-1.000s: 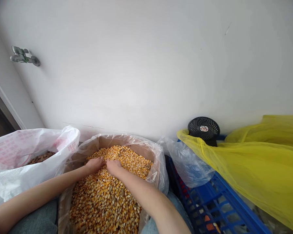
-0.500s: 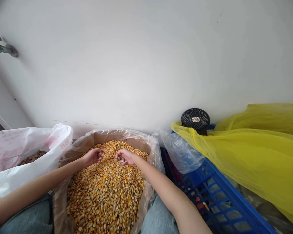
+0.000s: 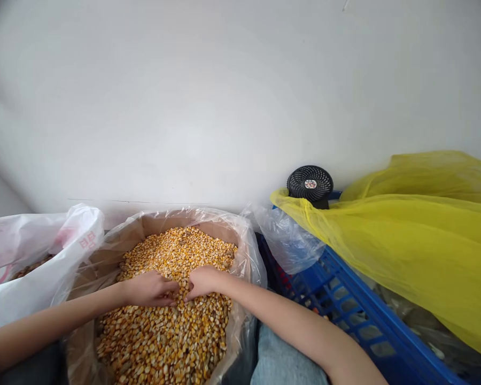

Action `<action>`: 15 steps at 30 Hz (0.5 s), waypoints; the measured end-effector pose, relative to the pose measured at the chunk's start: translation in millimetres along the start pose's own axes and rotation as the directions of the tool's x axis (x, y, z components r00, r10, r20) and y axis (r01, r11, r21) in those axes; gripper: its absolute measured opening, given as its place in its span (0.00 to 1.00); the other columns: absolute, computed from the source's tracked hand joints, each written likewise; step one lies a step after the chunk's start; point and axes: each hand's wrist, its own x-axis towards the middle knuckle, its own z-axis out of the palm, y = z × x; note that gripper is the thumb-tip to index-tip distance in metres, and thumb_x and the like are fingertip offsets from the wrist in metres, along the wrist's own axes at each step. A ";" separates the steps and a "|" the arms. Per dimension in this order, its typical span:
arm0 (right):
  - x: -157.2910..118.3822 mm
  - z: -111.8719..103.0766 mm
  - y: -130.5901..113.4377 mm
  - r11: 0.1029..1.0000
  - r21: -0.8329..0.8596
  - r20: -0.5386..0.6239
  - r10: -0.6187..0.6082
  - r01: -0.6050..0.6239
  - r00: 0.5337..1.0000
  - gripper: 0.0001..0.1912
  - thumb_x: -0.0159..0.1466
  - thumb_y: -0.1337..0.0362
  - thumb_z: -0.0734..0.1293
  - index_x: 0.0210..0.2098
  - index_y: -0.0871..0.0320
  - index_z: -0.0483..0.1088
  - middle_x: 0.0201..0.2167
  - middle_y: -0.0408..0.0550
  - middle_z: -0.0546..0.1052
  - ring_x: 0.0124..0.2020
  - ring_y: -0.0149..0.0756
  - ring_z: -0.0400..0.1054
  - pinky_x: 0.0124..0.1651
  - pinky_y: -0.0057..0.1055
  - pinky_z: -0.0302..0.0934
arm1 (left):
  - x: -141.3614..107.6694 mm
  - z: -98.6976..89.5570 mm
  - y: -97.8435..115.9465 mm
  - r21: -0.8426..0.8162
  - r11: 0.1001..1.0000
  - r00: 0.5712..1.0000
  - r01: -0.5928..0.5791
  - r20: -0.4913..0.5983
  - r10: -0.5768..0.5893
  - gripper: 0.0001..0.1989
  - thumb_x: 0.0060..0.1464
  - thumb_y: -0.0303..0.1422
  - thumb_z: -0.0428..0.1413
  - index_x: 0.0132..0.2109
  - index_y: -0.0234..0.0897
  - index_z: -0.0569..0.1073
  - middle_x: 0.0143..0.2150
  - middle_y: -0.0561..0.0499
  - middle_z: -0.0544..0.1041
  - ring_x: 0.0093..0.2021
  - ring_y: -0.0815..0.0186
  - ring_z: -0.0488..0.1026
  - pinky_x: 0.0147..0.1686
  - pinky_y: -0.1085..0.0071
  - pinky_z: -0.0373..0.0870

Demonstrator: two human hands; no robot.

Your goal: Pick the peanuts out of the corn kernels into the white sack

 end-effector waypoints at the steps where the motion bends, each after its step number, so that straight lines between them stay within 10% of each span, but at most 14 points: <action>1: -2.4 -0.3 -2.2 0.999 -0.035 -0.006 -0.004 0.004 1.000 0.25 0.49 0.42 0.59 0.28 0.57 0.73 0.22 0.46 0.72 0.23 0.34 0.63 0.23 0.26 0.51 | -0.4 1.8 0.7 0.061 0.998 0.999 -0.035 0.023 0.033 0.15 0.51 0.43 0.45 0.40 0.40 0.67 0.24 0.51 0.71 0.21 0.68 0.66 0.20 0.75 0.54; 10: -16.7 1.7 -13.6 0.994 -0.103 0.000 -0.029 0.029 1.000 0.15 0.49 0.53 0.63 0.24 0.58 0.71 0.22 0.47 0.73 0.26 0.37 0.66 0.27 0.29 0.55 | 2.3 13.1 -5.5 0.012 0.997 0.997 0.077 0.031 -0.078 0.12 0.53 0.39 0.44 0.38 0.39 0.67 0.29 0.51 0.73 0.25 0.69 0.68 0.23 0.77 0.56; 15: -15.0 1.3 -0.5 0.880 0.472 0.017 -0.059 0.044 0.998 0.07 0.47 0.61 0.64 0.24 0.59 0.68 0.21 0.41 0.68 0.22 0.27 0.60 0.25 0.25 0.53 | 2.9 8.2 -15.6 -0.594 0.770 0.943 0.235 -0.054 -0.330 0.14 0.52 0.42 0.42 0.29 0.37 0.62 0.21 0.56 0.61 0.20 0.73 0.58 0.21 0.77 0.52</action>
